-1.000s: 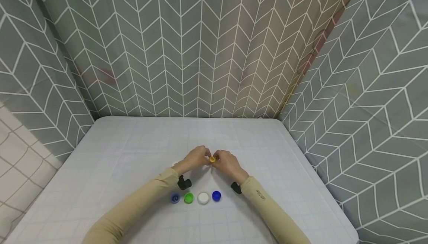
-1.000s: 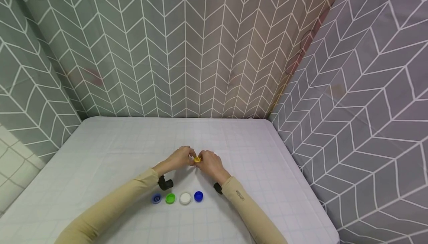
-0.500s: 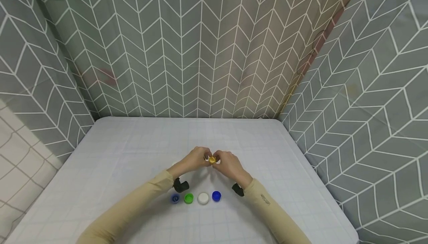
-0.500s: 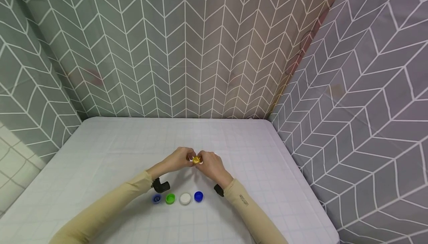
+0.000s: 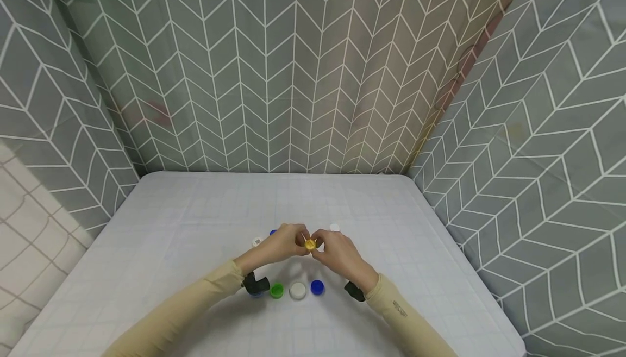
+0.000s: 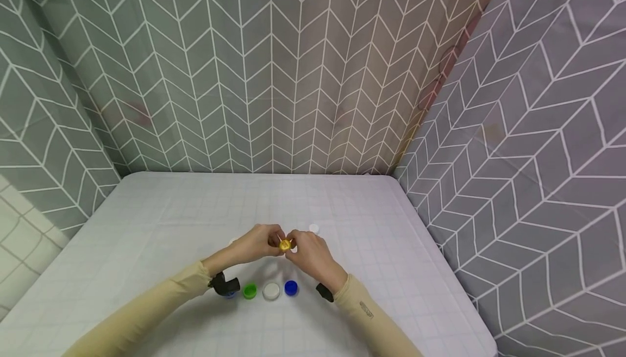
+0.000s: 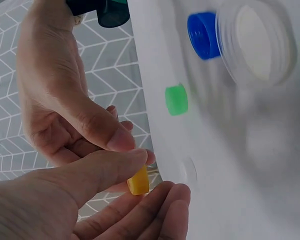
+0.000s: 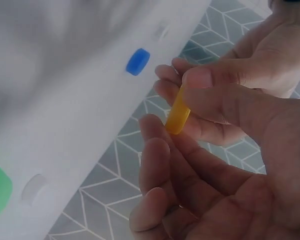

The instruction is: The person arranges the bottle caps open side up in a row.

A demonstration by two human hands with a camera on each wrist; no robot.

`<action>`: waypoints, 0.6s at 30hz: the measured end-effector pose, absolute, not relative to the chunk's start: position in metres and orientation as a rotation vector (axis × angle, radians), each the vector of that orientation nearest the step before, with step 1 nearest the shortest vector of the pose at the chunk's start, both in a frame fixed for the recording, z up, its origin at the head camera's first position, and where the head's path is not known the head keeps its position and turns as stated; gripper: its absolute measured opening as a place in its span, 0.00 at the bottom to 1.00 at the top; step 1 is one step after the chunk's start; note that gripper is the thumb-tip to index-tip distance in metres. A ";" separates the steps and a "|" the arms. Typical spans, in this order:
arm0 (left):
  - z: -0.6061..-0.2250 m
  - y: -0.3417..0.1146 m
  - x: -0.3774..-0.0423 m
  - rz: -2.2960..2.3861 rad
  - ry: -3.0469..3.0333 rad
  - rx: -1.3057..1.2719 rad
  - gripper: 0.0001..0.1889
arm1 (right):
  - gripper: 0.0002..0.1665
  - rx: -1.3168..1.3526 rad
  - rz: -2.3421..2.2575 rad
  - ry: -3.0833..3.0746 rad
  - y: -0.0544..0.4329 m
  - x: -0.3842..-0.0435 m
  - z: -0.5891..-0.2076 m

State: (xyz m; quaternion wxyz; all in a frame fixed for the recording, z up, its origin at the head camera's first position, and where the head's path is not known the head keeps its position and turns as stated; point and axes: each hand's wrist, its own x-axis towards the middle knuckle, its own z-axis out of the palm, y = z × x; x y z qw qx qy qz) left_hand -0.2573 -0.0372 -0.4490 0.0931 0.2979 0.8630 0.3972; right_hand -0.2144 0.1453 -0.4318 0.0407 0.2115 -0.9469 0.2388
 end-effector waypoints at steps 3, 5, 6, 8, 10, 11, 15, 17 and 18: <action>-0.447 -0.037 -0.253 1.195 2.541 0.885 0.13 | 0.14 0.652 0.741 -2.891 0.148 -0.210 -0.431; -0.447 -0.036 -0.251 1.208 2.525 0.885 0.13 | 0.14 0.645 0.742 -2.886 0.150 -0.208 -0.431; -0.448 -0.036 -0.251 1.214 2.518 0.884 0.13 | 0.14 0.640 0.739 -2.883 0.151 -0.207 -0.431; -0.447 -0.034 -0.250 1.223 2.508 0.886 0.14 | 0.14 0.630 0.737 -2.871 0.153 -0.205 -0.430; -0.447 -0.033 -0.249 1.235 2.499 0.888 0.15 | 0.14 0.625 0.740 -2.858 0.155 -0.204 -0.430; -0.447 -0.032 -0.249 1.241 2.496 0.891 0.15 | 0.14 0.622 0.742 -2.852 0.155 -0.203 -0.429; -0.446 -0.030 -0.247 1.261 2.491 0.896 0.15 | 0.13 0.608 0.755 -2.836 0.157 -0.201 -0.429; -0.447 -0.029 -0.247 1.265 2.497 0.904 0.15 | 0.12 0.599 0.760 -2.830 0.158 -0.200 -0.429; -0.447 -0.028 -0.247 1.264 2.504 0.909 0.14 | 0.12 0.596 0.764 -2.826 0.158 -0.200 -0.430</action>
